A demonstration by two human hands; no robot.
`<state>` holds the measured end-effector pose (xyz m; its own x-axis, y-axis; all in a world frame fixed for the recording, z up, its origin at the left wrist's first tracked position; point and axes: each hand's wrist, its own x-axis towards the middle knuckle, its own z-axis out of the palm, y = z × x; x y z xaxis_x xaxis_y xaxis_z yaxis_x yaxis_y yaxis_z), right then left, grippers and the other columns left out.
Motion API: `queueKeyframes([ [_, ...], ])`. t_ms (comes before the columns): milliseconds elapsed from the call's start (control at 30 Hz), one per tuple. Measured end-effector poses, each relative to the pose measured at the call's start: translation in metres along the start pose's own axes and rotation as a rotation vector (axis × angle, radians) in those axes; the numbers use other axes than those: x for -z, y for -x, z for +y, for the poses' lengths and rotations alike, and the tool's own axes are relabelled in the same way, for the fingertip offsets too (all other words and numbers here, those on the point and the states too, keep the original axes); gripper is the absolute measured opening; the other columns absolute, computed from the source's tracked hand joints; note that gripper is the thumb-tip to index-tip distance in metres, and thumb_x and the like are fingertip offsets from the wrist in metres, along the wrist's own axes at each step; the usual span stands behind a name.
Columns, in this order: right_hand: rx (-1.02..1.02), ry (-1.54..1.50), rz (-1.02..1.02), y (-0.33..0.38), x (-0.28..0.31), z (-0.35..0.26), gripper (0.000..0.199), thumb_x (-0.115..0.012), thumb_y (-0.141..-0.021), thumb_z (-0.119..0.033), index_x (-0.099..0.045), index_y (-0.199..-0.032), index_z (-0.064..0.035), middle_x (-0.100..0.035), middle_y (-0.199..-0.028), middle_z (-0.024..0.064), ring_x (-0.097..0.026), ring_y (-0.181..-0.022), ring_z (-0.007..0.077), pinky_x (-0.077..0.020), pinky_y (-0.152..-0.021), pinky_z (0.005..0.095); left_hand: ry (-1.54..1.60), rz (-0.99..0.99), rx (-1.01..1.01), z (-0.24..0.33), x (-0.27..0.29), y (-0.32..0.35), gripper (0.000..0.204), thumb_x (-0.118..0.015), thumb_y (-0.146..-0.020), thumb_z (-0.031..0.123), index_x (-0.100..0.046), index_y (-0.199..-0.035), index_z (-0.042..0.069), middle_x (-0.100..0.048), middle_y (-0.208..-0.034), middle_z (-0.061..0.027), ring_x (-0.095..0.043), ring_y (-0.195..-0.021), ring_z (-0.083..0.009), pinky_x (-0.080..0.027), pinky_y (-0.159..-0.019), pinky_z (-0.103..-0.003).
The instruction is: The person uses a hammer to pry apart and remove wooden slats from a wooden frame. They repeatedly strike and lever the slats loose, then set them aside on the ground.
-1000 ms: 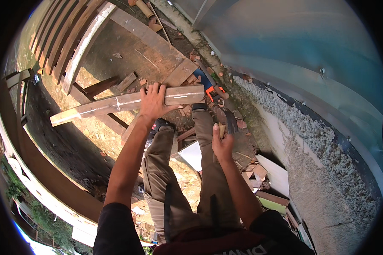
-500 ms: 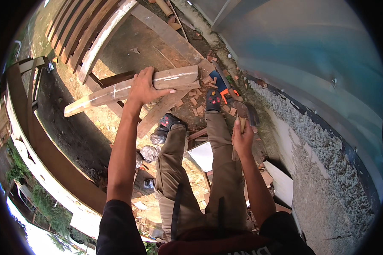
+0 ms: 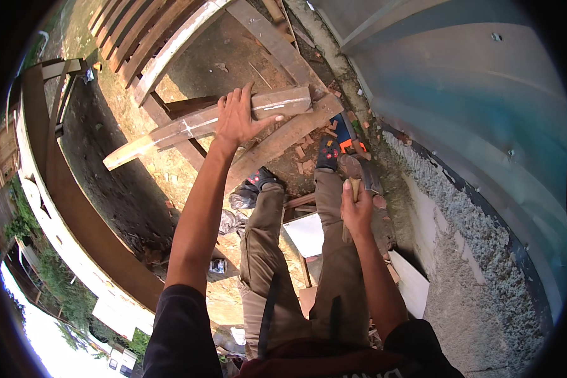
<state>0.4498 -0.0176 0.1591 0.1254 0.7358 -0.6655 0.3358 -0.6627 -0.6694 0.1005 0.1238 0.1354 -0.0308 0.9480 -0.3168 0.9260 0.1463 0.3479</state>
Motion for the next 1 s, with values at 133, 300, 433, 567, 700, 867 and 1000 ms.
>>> queueKeyframes([
  [133,0.002,-0.017,-0.016,-0.005,0.005,-0.002,0.051,-0.069,-0.099,-0.045,-0.061,-0.084,0.0031,-0.061,-0.071,0.0086,-0.057,-0.067,0.0162,-0.0477,-0.063,0.0372,-0.027,-0.013,-0.091,-0.002,-0.015,0.023,0.091,-0.079,-0.076,0.064,-0.056,-0.135,-0.001,-0.056,-0.124,-0.0202,-0.053,-0.120,-0.0393,-0.036,-0.108,-0.053],
  [300,0.043,0.003,0.024,-0.007,0.013,-0.001,0.049,-0.069,-0.099,-0.044,-0.061,-0.088,0.0030,-0.061,-0.073,0.0088,-0.058,-0.068,0.0169,-0.0475,-0.064,0.0376,-0.091,0.096,0.072,0.006,-0.017,0.032,0.067,-0.086,-0.074,0.037,-0.053,-0.121,0.002,-0.056,-0.125,-0.0178,-0.052,-0.123,-0.0378,-0.040,-0.103,-0.051],
  [433,0.025,0.026,0.021,-0.012,0.018,-0.010,0.049,-0.068,-0.099,-0.045,-0.062,-0.091,0.0032,-0.062,-0.074,0.0095,-0.058,-0.068,0.0183,-0.0479,-0.065,0.0387,-0.046,0.368,0.108,0.004,-0.015,0.014,0.061,-0.085,-0.072,0.021,-0.048,-0.116,0.003,-0.055,-0.129,-0.0179,-0.053,-0.125,-0.0352,-0.041,-0.100,-0.050],
  [567,0.047,-0.030,0.044,-0.013,0.010,-0.018,0.051,-0.067,-0.099,-0.046,-0.063,-0.089,0.0033,-0.062,-0.072,0.0098,-0.060,-0.067,0.0196,-0.0489,-0.065,0.0389,-0.010,0.036,0.208,-0.008,-0.008,0.001,0.065,-0.086,-0.072,0.023,-0.044,-0.117,0.002,-0.065,-0.116,-0.0199,-0.062,-0.116,-0.0395,-0.045,-0.100,-0.055],
  [700,0.023,0.059,-0.006,-0.018,0.005,-0.014,0.048,-0.067,-0.100,-0.045,-0.064,-0.095,0.0032,-0.065,-0.076,0.0106,-0.062,-0.070,0.0199,-0.0501,-0.068,0.0378,-0.060,-0.010,0.075,0.001,-0.012,0.014,0.075,-0.083,-0.071,0.015,-0.043,-0.134,0.006,-0.068,-0.112,-0.0204,-0.064,-0.113,-0.0411,-0.045,-0.101,-0.055],
  [867,0.039,0.053,-0.077,-0.017,0.002,-0.028,0.046,-0.067,-0.100,-0.042,-0.064,-0.114,0.0018,-0.068,-0.086,0.0111,-0.064,-0.078,0.0207,-0.0512,-0.073,0.0371,-0.126,0.031,0.035,0.009,-0.036,0.037,0.087,-0.075,-0.069,0.015,-0.043,-0.149,0.012,-0.060,-0.129,-0.0154,-0.054,-0.128,-0.0351,-0.036,-0.112,-0.051],
  [1000,0.092,0.010,-0.060,-0.015,0.001,-0.026,0.047,-0.067,-0.100,-0.041,-0.062,-0.121,0.0012,-0.068,-0.092,0.0111,-0.064,-0.083,0.0208,-0.0510,-0.078,0.0364,-0.063,0.068,0.107,0.023,-0.033,0.042,0.089,-0.079,-0.069,0.020,-0.043,-0.150,0.011,-0.055,-0.132,-0.0172,-0.051,-0.129,-0.0360,-0.035,-0.112,-0.052],
])
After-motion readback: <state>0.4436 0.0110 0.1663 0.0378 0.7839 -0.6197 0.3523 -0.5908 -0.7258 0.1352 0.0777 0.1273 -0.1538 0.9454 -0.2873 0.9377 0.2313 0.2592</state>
